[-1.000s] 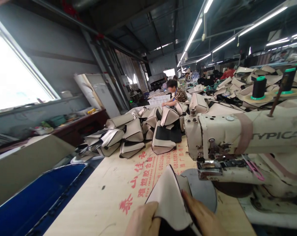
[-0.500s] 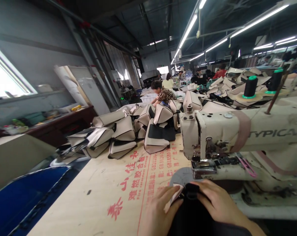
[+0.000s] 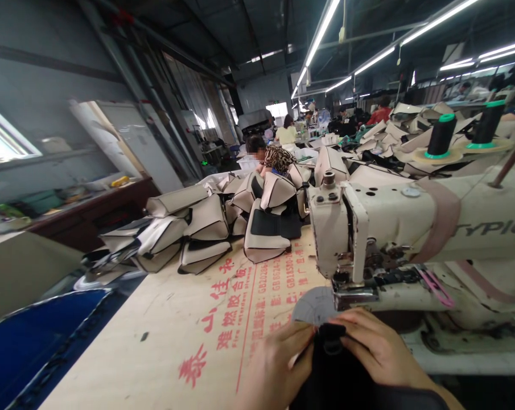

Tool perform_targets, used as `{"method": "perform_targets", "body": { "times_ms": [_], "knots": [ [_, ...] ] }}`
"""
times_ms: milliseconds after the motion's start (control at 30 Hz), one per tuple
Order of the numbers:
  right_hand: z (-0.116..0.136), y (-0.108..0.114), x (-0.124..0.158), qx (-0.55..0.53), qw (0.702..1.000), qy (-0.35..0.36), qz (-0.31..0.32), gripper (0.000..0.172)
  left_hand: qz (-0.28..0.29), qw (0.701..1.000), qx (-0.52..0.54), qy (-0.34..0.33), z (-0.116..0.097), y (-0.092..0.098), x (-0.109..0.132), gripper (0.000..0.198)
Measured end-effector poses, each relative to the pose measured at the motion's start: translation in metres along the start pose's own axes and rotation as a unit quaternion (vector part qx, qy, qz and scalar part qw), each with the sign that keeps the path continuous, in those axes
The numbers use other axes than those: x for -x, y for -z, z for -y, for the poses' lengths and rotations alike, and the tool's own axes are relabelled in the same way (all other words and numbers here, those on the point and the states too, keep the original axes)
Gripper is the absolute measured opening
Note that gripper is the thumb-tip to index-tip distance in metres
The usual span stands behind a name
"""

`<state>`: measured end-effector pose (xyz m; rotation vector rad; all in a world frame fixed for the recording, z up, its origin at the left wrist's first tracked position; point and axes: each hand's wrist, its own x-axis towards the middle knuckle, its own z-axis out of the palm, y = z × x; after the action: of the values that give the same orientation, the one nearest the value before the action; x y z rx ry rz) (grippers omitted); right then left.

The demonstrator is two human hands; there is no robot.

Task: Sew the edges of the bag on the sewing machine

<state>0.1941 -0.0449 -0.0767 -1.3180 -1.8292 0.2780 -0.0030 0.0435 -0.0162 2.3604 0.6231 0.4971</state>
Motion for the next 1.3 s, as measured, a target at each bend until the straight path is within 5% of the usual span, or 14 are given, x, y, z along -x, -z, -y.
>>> {"method": "perform_targets", "body": {
  "times_ms": [100, 400, 567, 800, 933, 1133, 1300],
  "knots": [
    [0.004, 0.004, -0.006, -0.023, 0.999, 0.010, 0.020, 0.025, -0.009, 0.999, 0.042, 0.026, -0.002, 0.001, -0.001, 0.017],
    [0.010, 0.004, -0.009, 0.004, 1.000, -0.009, 0.025, 0.025, -0.156, 0.987, 0.016, 0.043, -0.001, -0.026, -0.001, 0.009],
    [0.011, 0.009, -0.010, -0.014, 0.998, -0.029, 0.052, 0.027, -0.068, 0.994, -0.021, -0.082, 0.010, -0.023, 0.001, 0.036],
    [0.006, 0.007, -0.005, -0.018, 0.997, -0.039, 0.065, 0.031, 0.014, 0.998, -0.035, -0.045, 0.000, -0.010, -0.009, 0.021],
    [0.003, 0.007, 0.000, -0.044, 0.990, -0.129, 0.043, 0.016, 0.022, 0.999, -0.042, -0.021, 0.000, -0.012, -0.012, 0.018],
    [-0.001, 0.014, -0.002, 0.002, 0.993, -0.016, 0.117, 0.025, 0.028, 0.999, -0.010, -0.014, 0.004, -0.016, -0.013, 0.018],
    [-0.001, 0.010, 0.001, -0.005, 0.996, -0.027, 0.087, 0.023, -0.073, 0.989, 0.069, 0.107, 0.006, -0.026, -0.007, 0.007]
  ]
}}
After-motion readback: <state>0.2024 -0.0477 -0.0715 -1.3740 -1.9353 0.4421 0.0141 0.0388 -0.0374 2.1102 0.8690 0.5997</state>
